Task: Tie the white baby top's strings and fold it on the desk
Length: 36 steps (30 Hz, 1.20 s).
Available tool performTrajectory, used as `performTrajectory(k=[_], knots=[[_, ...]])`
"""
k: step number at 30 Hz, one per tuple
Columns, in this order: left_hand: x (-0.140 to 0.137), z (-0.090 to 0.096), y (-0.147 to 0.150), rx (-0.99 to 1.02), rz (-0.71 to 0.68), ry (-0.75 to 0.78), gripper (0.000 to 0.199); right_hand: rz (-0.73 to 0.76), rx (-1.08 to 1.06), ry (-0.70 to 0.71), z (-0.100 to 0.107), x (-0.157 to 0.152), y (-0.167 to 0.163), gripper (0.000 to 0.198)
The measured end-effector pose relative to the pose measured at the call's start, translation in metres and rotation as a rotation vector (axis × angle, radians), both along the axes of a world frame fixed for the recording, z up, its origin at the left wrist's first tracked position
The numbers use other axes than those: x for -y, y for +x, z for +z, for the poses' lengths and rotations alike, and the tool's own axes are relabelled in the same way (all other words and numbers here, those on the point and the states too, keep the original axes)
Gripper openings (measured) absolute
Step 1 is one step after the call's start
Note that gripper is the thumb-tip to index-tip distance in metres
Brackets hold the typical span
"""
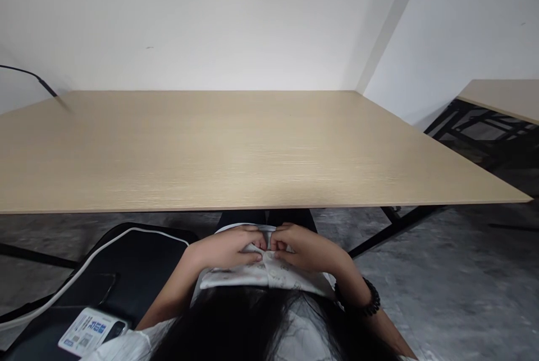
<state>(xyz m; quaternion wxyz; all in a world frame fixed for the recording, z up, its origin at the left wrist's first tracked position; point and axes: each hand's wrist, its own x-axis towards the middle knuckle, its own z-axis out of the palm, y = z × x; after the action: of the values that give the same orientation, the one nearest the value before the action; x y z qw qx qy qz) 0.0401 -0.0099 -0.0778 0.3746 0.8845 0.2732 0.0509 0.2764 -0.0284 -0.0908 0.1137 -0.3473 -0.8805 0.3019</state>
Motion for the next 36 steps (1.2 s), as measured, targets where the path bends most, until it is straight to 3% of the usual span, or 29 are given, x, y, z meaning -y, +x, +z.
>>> performTrajectory(k=[5, 15, 23, 30, 32, 36], knots=[[-0.002, -0.002, 0.002, 0.048, -0.009, 0.011, 0.011, -0.016, -0.072, 0.054, 0.007, 0.002, -0.002, 0.01], [0.002, -0.003, 0.013, 0.101, -0.001, -0.01, 0.023, -0.099, -0.102, 0.109, 0.028, 0.012, -0.006, 0.015], [0.003, -0.003, 0.007, 0.077, 0.139, -0.035, 0.034, -0.085, -0.172, 0.059, 0.039, 0.018, 0.004, 0.014], [0.005, 0.014, -0.008, 0.087, 0.352, 0.068, 0.026, -0.236, -0.157, 0.136, 0.046, 0.017, 0.032, 0.014], [0.01, 0.018, -0.004, 0.116, 0.294, 0.1, 0.022, -0.245, -0.111, 0.157, 0.045, 0.018, 0.03, 0.013], [0.017, 0.022, 0.008, 0.153, -0.005, 0.066, 0.028, -0.267, -0.019, 0.188, 0.042, 0.021, 0.019, 0.011]])
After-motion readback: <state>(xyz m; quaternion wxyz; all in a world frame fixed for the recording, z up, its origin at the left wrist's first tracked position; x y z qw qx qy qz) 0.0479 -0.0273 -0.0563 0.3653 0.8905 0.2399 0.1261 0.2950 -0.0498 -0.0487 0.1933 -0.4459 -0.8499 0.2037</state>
